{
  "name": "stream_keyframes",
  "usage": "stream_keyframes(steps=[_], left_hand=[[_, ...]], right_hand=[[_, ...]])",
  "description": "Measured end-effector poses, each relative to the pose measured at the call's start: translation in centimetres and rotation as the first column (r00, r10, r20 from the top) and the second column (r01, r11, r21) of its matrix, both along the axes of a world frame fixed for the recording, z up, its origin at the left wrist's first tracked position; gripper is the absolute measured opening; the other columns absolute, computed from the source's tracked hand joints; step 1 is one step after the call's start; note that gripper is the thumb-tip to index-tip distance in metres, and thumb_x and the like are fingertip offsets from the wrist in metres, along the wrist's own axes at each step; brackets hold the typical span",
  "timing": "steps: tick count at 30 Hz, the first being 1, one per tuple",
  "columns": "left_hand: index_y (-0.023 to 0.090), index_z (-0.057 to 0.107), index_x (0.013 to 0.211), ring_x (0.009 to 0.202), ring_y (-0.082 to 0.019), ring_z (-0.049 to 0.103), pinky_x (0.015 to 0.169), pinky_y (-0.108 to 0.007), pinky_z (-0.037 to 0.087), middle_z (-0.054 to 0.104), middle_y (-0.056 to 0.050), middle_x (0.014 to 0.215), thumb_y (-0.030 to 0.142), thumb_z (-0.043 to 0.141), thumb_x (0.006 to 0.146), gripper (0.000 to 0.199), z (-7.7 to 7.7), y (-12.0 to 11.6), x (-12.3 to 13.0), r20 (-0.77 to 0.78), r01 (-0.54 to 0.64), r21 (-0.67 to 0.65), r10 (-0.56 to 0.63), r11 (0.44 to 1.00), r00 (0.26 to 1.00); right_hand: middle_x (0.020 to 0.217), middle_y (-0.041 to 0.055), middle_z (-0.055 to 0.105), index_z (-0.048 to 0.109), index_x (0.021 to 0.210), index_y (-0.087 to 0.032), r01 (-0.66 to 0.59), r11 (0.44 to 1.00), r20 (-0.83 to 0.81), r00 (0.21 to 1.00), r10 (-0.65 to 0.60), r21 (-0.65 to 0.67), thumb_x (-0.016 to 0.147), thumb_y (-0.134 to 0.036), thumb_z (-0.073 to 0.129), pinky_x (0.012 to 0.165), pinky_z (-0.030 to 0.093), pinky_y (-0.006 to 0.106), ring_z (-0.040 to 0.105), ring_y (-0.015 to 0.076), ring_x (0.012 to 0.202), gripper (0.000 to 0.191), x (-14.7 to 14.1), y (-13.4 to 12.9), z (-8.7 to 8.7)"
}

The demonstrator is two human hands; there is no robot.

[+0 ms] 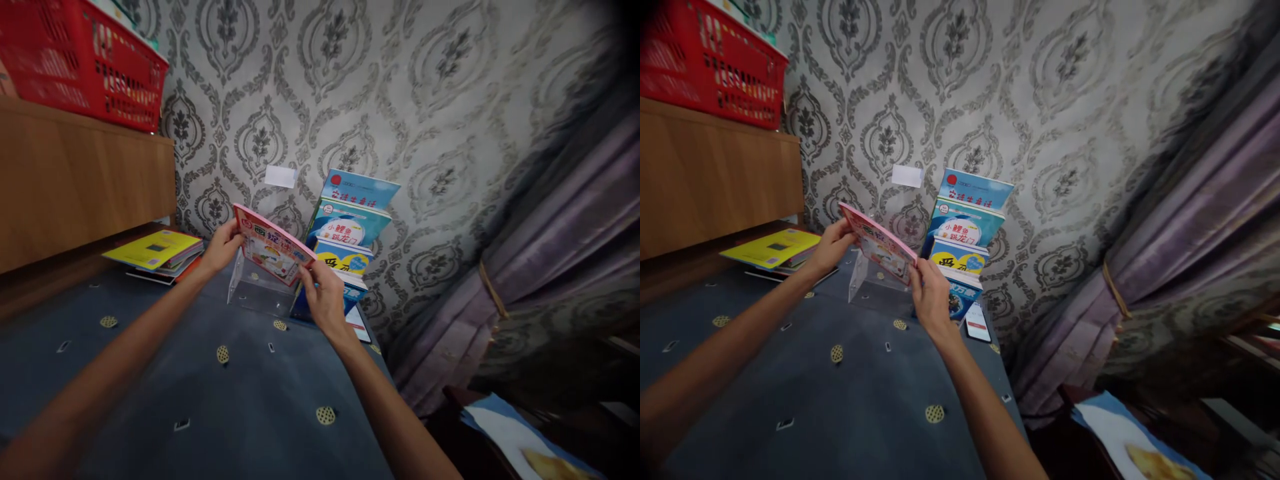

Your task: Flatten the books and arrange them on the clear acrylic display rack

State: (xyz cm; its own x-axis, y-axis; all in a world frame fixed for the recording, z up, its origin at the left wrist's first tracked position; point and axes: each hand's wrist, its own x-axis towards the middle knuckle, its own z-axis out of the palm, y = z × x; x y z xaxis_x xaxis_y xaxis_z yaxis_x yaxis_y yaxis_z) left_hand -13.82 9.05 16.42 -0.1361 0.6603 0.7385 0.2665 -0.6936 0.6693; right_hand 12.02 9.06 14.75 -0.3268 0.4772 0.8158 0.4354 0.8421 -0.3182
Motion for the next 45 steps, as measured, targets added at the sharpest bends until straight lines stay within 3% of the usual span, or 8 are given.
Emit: stream_keyframes(steps=[4, 8, 12, 16, 24, 33, 41, 45], left_hand=[[0.017, 0.063, 0.094, 0.083, -0.020, 0.064, 0.079, -0.033, 0.053, 0.071, -0.004, 0.089, 0.031, 0.058, 0.074, 0.025, -0.4, -0.5, -0.1, 0.000, -0.023, -0.027, 0.023, 0.999, 1.000], [0.019, 0.065, 0.087, 0.079, -0.022, 0.063, 0.073, -0.032, 0.052, 0.069, -0.003, 0.081, 0.038, 0.061, 0.077, 0.023, -1.4, -2.1, -0.7, -0.003, -0.131, -0.099, 0.131, 0.986, 0.991], [0.021, 0.067, 0.086, 0.080, -0.023, 0.063, 0.070, -0.030, 0.051, 0.072, -0.005, 0.090, 0.052, 0.063, 0.078, 0.033, -2.7, -3.2, -1.7, -0.041, -0.196, -0.135, 0.192, 0.971, 0.981], [0.020, 0.068, 0.086, 0.078, -0.023, 0.063, 0.068, -0.030, 0.050, 0.072, -0.006, 0.089, 0.057, 0.063, 0.076, 0.038, -2.9, -3.7, -1.9, -0.077, -0.206, -0.155, 0.196, 0.966, 0.978], [0.019, 0.068, 0.082, 0.081, -0.021, 0.063, 0.076, -0.032, 0.052, 0.069, -0.003, 0.081, 0.040, 0.063, 0.081, 0.022, -0.3, -3.2, -0.5, -0.094, -0.130, -0.103, 0.121, 0.986, 0.988], [0.015, 0.066, 0.085, 0.079, -0.019, 0.061, 0.077, -0.032, 0.051, 0.068, -0.002, 0.081, 0.020, 0.055, 0.070, 0.020, 5.1, 2.2, -1.1, -0.023, -0.014, 0.052, 0.015, 0.999, 1.000], [0.014, 0.070, 0.098, 0.085, -0.020, 0.065, 0.070, -0.028, 0.053, 0.075, -0.004, 0.093, 0.015, 0.050, 0.067, 0.037, 5.2, 4.6, -2.0, -0.075, 0.022, 0.031, -0.019, 0.999, 0.997], [0.014, 0.070, 0.100, 0.081, -0.019, 0.066, 0.068, -0.027, 0.054, 0.076, -0.004, 0.092, 0.016, 0.050, 0.068, 0.037, 7.1, 5.2, -2.4, -0.057, 0.015, 0.094, -0.009, 0.995, 0.998]], right_hand=[[0.081, 0.0038, 0.063, 0.062, 0.089, -0.022, -0.008, 1.000, 0.019, 1.000, 0.008, 0.022, 0.102, -0.027, 0.046, 0.069, 0.046, 0.028, 0.060, 0.0193, 0.075, 0.021, -0.4, 0.1, -0.5], [0.091, 0.0064, 0.066, 0.066, 0.107, -0.021, -0.050, 0.997, 0.105, 0.994, 0.044, 0.057, 0.105, -0.023, 0.042, 0.074, 0.050, 0.027, 0.065, 0.0188, 0.083, 0.023, -1.0, -1.9, -1.6], [0.100, 0.0078, 0.066, 0.064, 0.121, -0.021, -0.079, 0.994, 0.235, 0.970, 0.059, 0.075, 0.105, -0.021, 0.044, 0.074, 0.054, 0.027, 0.067, 0.0175, 0.085, 0.026, -1.6, -3.4, -3.0], [0.102, 0.0086, 0.067, 0.065, 0.122, -0.020, -0.096, 0.993, 0.236, 0.969, 0.078, 0.064, 0.105, -0.020, 0.046, 0.076, 0.056, 0.028, 0.068, 0.0178, 0.088, 0.026, -1.4, -3.6, -3.3], [0.096, 0.0079, 0.068, 0.066, 0.113, -0.019, -0.118, 0.992, 0.142, 0.984, 0.111, 0.042, 0.105, -0.021, 0.044, 0.076, 0.054, 0.028, 0.068, 0.0195, 0.085, 0.023, -0.3, -2.0, -1.3], [0.082, 0.0050, 0.067, 0.065, 0.092, -0.021, -0.033, 0.993, 0.002, 0.999, 0.033, 0.113, 0.102, -0.029, 0.048, 0.072, 0.048, 0.029, 0.062, 0.0203, 0.077, 0.020, 0.1, 1.2, 4.1], [0.078, 0.0049, 0.070, 0.065, 0.090, -0.022, -0.034, 0.999, 0.017, 0.999, 0.034, -0.016, 0.096, -0.032, 0.050, 0.067, 0.048, 0.030, 0.065, 0.0225, 0.073, 0.020, -0.6, 3.7, 5.4], [0.079, 0.0056, 0.070, 0.066, 0.090, -0.022, -0.032, 0.999, 0.012, 0.999, 0.031, 0.030, 0.095, -0.031, 0.049, 0.069, 0.049, 0.032, 0.065, 0.0237, 0.076, 0.020, -1.1, 4.2, 7.4]])
